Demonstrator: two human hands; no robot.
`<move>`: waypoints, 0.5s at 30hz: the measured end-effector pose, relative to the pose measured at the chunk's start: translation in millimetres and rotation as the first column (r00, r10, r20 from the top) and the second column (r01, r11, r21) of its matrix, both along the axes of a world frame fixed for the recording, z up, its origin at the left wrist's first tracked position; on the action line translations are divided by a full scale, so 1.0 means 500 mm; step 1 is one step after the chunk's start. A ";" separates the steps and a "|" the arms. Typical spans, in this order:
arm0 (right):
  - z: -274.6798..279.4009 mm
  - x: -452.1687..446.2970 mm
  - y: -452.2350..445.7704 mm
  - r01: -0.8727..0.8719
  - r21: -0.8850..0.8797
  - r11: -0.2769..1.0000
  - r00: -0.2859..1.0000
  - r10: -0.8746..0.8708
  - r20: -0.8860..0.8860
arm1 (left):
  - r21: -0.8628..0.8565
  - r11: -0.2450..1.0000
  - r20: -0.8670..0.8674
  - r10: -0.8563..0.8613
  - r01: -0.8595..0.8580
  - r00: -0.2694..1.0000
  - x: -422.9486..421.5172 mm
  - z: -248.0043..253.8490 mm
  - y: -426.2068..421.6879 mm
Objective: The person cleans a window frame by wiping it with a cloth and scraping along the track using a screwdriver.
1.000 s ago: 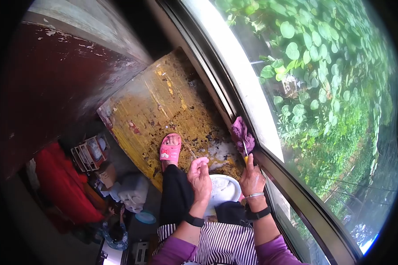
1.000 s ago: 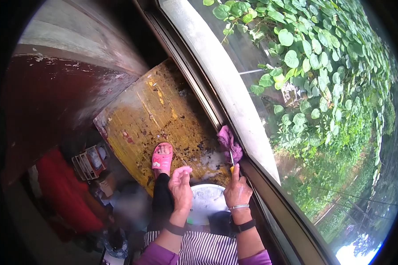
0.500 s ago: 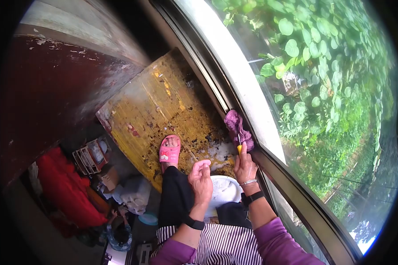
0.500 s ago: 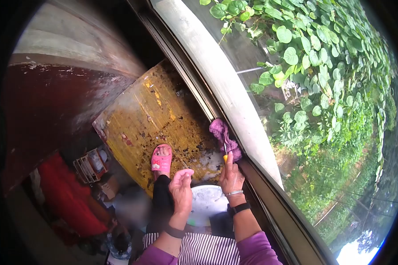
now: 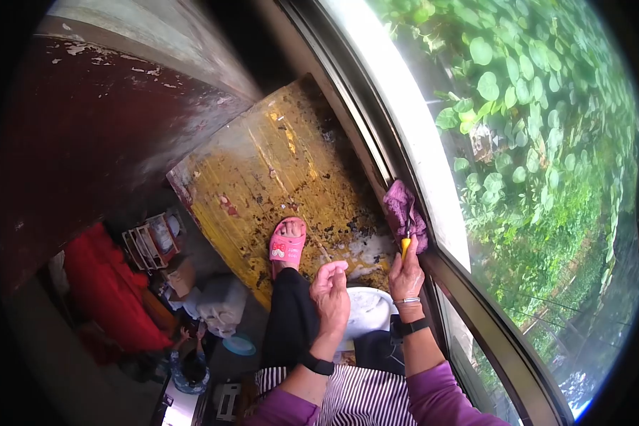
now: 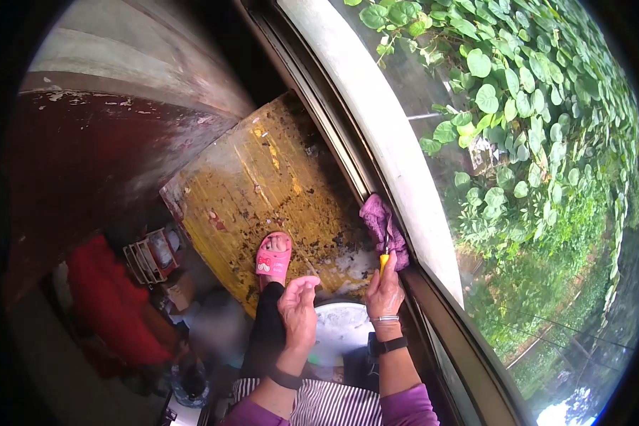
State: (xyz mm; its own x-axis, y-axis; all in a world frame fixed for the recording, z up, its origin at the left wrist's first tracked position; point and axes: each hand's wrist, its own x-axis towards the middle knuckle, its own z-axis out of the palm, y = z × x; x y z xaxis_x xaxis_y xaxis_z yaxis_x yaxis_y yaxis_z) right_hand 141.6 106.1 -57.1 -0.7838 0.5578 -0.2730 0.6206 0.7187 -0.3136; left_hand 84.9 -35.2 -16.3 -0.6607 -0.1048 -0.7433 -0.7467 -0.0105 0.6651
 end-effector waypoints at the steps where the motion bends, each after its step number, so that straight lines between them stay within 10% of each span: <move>1: 0.011 -0.010 0.000 0.017 -0.019 1.000 0.998 -0.016 0.053 | -0.006 1.000 0.012 -0.011 0.011 1.000 -0.003 0.004 0.002; 15: 0.033 -0.386 0.024 -0.349 0.062 0.935 0.911 0.324 0.255 | -0.002 0.998 -0.001 -0.061 0.061 0.998 -0.050 0.014 0.013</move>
